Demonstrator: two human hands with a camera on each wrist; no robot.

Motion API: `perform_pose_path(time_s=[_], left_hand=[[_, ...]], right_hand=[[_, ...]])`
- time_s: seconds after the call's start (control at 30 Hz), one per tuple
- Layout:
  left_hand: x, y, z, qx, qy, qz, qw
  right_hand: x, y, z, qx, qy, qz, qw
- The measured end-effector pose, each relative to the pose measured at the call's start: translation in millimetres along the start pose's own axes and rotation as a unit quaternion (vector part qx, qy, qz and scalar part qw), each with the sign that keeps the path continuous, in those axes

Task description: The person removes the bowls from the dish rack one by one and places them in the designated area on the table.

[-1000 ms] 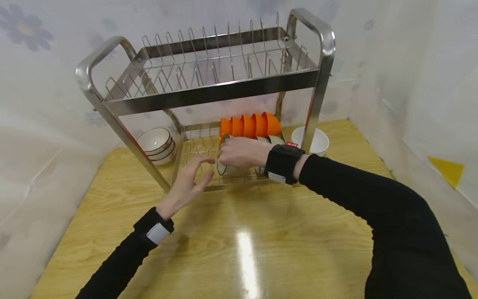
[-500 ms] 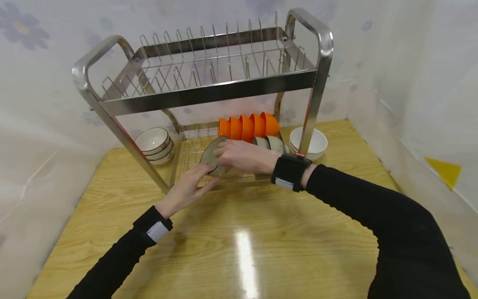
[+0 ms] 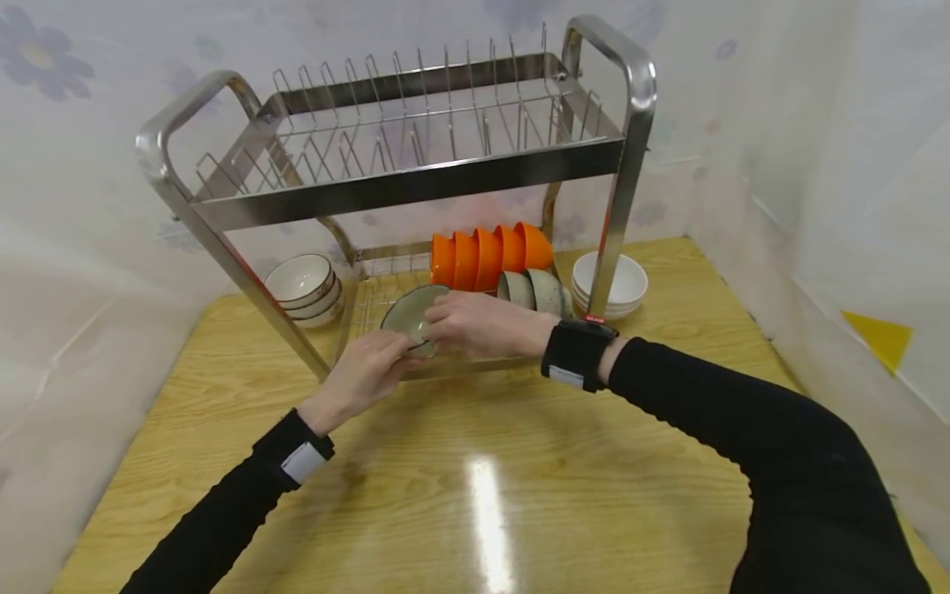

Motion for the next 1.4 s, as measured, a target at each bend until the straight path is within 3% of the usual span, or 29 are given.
perform_pose_path(time_s=[0.13, 0.3, 0.6, 0.9, 1.0, 1.17, 1.4], left_hand=[[4.6, 0.0, 2.6, -0.014, -0.008, -0.016, 0.9997], [12.5, 0.3, 9.5, -0.045, -0.010, -0.035, 0.9983], [44.1, 13.2, 25.0, -0.106, 0.046, -0.115, 0.9866], [65.2, 27.1, 49.4, -0.134, 0.060, -0.135, 0.9798], [74.6, 31.9, 61.9, -0.146, 0.086, -0.149, 0.9741], [90.0, 35.1, 85.4, -0.164, 0.162, -0.174, 0.9574], [105.7, 31.4, 118.0, -0.168, 0.231, -0.152, 0.9463]], right_hand=[[3.3, 0.8, -2.5, -0.001, 0.006, -0.002, 1.000], [7.2, 4.2, 3.8, -0.023, 0.006, -0.037, 0.999], [12.0, 17.0, 14.9, 0.009, -0.005, -0.116, 0.993], [11.0, 24.2, 15.9, 0.010, 0.025, -0.145, 0.989], [9.7, 24.1, 16.0, 0.008, 0.025, -0.146, 0.989], [10.2, 23.1, 14.8, 0.015, 0.025, -0.140, 0.990], [11.9, 22.6, 13.8, 0.022, 0.020, -0.136, 0.990]])
Point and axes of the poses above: each hand's wrist, its own x-axis away from the middle knuckle, its own z-axis out of the back of the hand, y = z × x, the point moved 6 cm from there along -x, towards the middle knuckle, and after that the axes turned 4 degrees about x, right-handed, at the moved point
